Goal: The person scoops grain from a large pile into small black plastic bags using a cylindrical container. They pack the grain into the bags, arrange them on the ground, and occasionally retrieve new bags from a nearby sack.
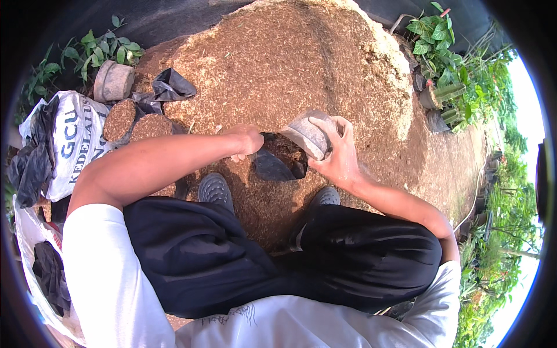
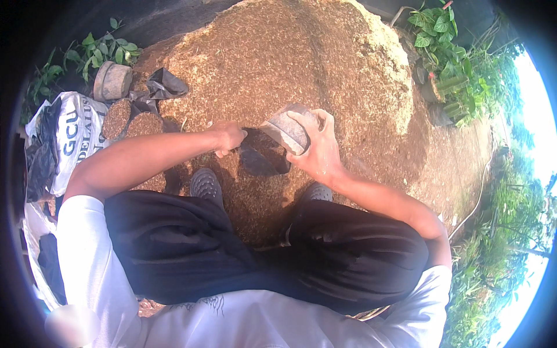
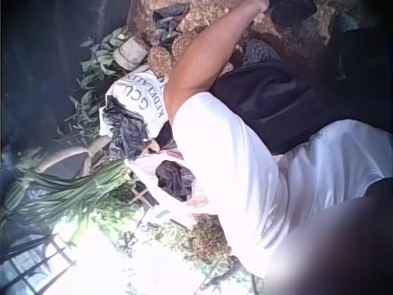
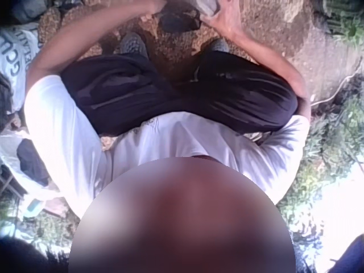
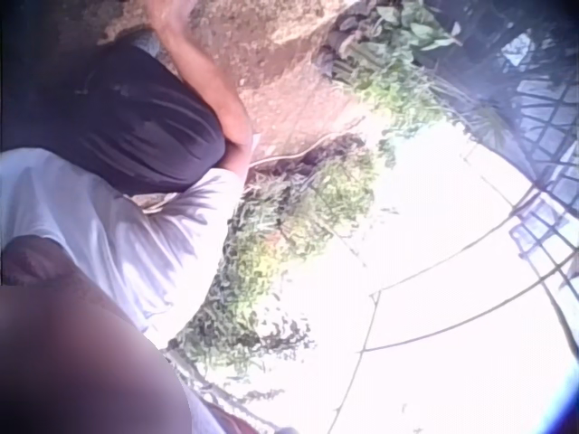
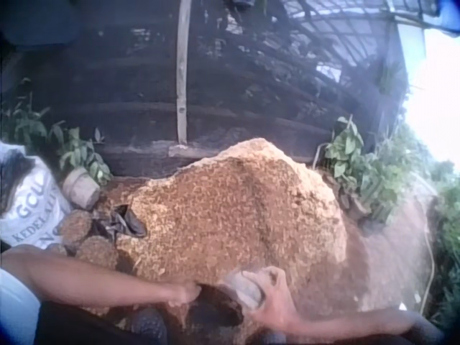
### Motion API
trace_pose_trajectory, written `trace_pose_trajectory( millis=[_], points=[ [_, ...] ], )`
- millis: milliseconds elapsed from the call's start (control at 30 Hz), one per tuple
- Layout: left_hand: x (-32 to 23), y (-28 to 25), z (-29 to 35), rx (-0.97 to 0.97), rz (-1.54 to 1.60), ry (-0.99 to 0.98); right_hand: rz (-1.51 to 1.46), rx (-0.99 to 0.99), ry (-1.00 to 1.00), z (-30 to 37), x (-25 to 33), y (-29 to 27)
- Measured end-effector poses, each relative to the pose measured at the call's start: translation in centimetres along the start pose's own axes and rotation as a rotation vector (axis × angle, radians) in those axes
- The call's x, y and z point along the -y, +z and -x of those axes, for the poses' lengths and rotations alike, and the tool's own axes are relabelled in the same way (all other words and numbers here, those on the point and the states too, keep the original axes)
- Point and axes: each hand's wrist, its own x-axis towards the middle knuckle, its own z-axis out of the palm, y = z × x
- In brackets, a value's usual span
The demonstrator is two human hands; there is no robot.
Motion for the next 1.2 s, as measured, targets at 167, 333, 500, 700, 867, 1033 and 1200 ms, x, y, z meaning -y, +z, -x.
trace_pose_trajectory(
  millis=[167, 333, 500, 700, 867, 1033, 1200],
  points=[
    [0.9, 0.8, -2.0, -0.143, -0.144, 0.133, 0.051, -0.007, -0.073, 0.4, -0.2, 0.2],
    [1.4, 1.1, -2.7, -0.206, -0.261, 0.195, 0.102, -0.055, -0.171, -0.1, -0.8, 0.5],
    [1.3, 0.3, -1.3, -0.167, -0.319, 0.181, 0.068, -0.032, -0.160, -0.3, -1.3, 0.3],
    [0.6, -0.4, -0.2, -0.195, -0.287, 0.190, 0.053, 0.007, -0.205, -0.4, -1.5, 0.4],
    [0.8, -0.3, -0.3, -0.272, -0.376, 0.257, 0.032, 0.093, -0.253, -0.2, -2.1, 0.3],
    [0.7, -0.7, -0.5, -0.247, -0.449, 0.300, 0.024, -0.048, -0.278, -0.2, -2.6, 0.0],
    [-0.5, -1.3, -0.8, -0.195, -0.382, 0.301, -0.056, -0.044, -0.259, -0.5, -3.2, -0.4]
  ],
)
